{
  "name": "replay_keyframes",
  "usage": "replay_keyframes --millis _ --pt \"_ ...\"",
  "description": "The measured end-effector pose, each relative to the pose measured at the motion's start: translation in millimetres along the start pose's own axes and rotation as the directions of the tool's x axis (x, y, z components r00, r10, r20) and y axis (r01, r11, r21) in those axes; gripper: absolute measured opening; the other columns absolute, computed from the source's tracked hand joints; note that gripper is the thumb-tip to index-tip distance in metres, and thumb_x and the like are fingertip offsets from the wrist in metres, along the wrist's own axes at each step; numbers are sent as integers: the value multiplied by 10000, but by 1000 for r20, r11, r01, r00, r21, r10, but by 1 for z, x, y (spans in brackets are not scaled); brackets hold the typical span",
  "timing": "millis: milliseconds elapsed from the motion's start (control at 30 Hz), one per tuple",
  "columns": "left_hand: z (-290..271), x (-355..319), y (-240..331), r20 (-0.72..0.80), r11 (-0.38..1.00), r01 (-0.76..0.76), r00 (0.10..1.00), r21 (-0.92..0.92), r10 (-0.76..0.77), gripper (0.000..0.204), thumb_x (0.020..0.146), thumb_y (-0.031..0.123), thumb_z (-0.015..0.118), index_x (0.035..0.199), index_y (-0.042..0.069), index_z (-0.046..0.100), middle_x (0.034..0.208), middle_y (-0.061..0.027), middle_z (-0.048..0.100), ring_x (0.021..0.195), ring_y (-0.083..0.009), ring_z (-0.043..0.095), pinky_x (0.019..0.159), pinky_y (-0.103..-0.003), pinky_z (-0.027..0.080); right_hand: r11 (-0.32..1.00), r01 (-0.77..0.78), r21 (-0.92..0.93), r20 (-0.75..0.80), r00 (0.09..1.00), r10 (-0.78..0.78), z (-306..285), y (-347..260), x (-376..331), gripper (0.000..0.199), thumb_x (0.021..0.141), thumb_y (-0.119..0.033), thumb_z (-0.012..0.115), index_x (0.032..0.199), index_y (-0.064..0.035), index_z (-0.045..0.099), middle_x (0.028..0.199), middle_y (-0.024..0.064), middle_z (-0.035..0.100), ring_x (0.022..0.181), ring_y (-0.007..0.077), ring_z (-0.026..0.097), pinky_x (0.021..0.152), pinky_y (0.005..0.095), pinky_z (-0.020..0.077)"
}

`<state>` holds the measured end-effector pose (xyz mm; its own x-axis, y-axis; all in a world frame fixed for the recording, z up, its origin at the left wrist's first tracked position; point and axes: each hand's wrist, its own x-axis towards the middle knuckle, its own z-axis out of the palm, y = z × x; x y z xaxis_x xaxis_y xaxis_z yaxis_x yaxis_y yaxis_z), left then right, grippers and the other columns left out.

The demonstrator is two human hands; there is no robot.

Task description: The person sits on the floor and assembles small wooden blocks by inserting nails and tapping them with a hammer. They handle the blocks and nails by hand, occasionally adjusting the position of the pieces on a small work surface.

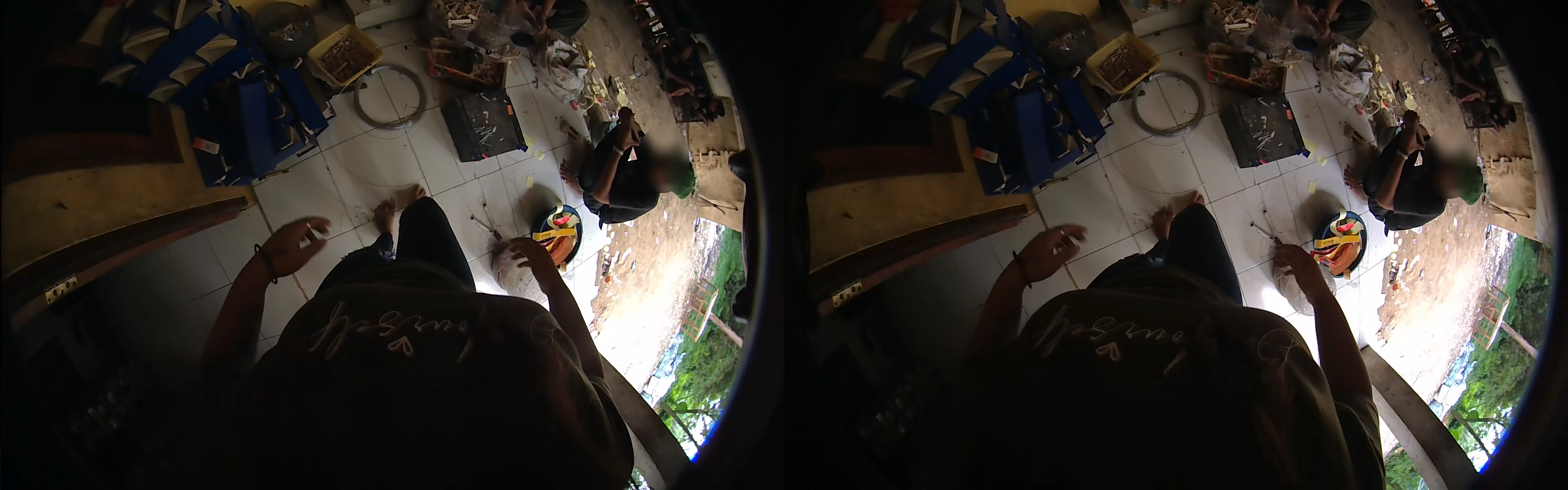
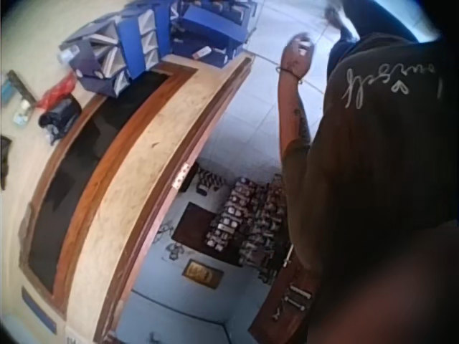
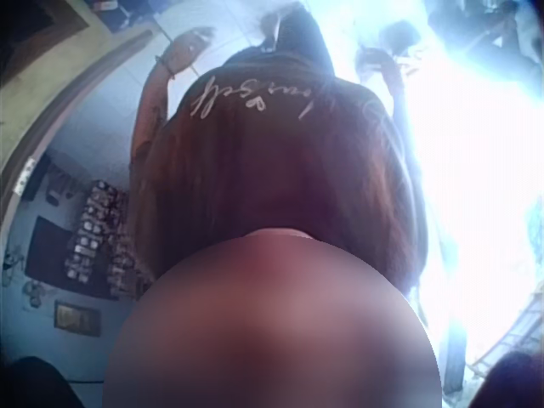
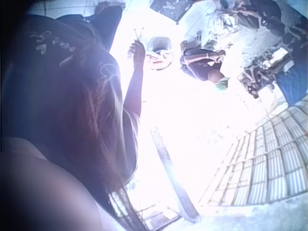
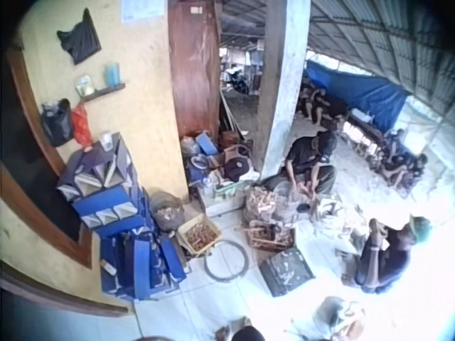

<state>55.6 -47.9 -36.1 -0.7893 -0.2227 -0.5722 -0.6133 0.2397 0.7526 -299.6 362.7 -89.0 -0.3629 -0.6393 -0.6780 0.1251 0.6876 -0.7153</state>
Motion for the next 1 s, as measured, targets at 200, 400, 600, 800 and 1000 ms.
replay_keyframes --millis 200,400,600,800,1000 --pt "26 2 -59 -222 977 188 953 -99 -206 460 917 272 593 1312 53 504 1144 -129 627 937 -231 638 825 -350 516 572 -147 -807 34 955 294 -42 216 -24 348 862 -376 623 1026 -72 667 987 135 690 947 290 645 839 397 485" --pt "60 -4 -84 -75 924 353 936 148 -345 552 905 374 600 1342 59 480 1237 -177 594 1068 -300 617 913 -393 506 743 -150 -652 23 976 217 -10 289 11 313 864 -342 646 1007 -65 674 949 144 692 940 280 656 833 392 503" --pt "60 -1 -62 49 956 293 955 21 -293 489 899 435 622 1251 97 600 1242 -135 590 1111 -255 585 965 -382 475 865 -94 -493 -123 992 38 29 88 29 239 888 -264 645 985 -48 680 948 129 695 918 245 662 816 358 514" --pt "67 32 -18 242 948 39 969 -316 41 369 926 304 636 1216 78 616 1201 -111 611 1082 -210 608 950 -330 478 973 106 -203 177 982 -69 61 -19 30 253 886 -208 654 1097 -68 661 982 95 694 939 188 654 862 321 498" --pt "76 88 10 409 997 -50 910 -62 71 336 890 286 655 1115 37 653 1014 -137 674 979 -231 650 875 -352 502 985 -40 -166 66 996 51 76 -24 5 224 884 -157 608 1062 -26 648 951 147 688 937 256 663 848 338 499"
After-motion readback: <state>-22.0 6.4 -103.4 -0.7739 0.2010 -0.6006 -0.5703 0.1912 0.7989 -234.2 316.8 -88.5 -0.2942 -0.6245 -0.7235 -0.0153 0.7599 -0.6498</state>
